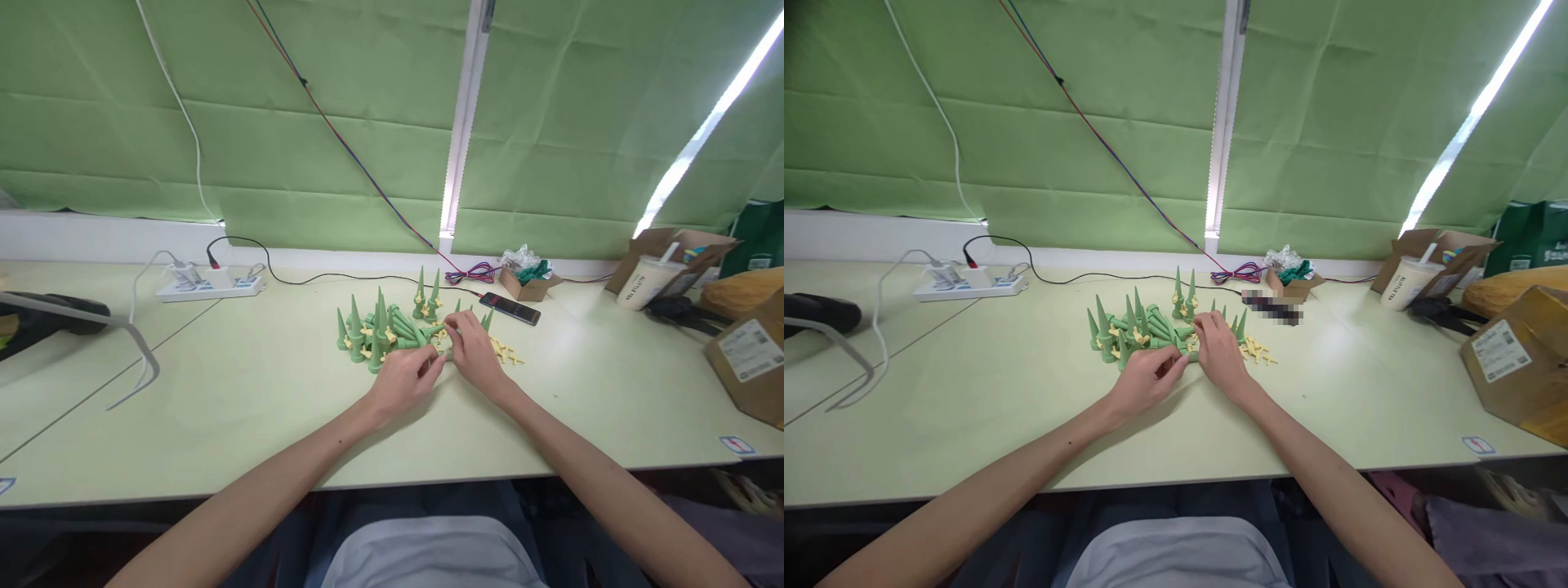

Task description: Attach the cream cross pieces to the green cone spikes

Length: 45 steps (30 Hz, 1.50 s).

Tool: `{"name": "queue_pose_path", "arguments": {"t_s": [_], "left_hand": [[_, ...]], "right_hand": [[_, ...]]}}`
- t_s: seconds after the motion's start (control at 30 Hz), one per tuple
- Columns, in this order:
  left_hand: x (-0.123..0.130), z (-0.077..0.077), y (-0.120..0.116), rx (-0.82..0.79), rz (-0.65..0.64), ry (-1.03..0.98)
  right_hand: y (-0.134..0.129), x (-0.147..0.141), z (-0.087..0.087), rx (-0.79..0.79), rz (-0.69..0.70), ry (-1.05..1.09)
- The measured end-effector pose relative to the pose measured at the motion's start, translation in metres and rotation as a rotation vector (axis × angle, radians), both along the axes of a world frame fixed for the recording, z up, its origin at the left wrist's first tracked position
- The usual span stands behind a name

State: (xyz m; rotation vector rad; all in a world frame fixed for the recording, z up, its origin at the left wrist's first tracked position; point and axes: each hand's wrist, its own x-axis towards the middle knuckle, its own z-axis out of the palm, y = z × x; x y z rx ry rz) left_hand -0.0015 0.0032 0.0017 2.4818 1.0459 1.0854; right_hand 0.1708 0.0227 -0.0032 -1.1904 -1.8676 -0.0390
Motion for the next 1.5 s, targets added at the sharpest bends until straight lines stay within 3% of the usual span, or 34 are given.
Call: {"name": "queue_pose_path", "arguments": {"t_s": [0.43,0.83,1.1,1.5], "left_hand": [[0.0,0.002,0.0,-0.082,0.063,-0.046],[0.0,-0.003,0.003,-0.071,-0.02,0.022],[-0.001,-0.002,0.006,-0.045,0.082,-0.08],[-0.001,-0.002,0.006,-0.072,0.097,-0.104]], "right_hand": [[-0.028,-0.004,-0.015,0.104,0.28,0.138],[-0.028,-0.004,-0.014,0.044,0.261,0.265],[-0.029,-0.002,-0.013,-0.034,0.28,0.21],[-0.029,-0.004,-0.013,0.026,0.27,0.168]]}}
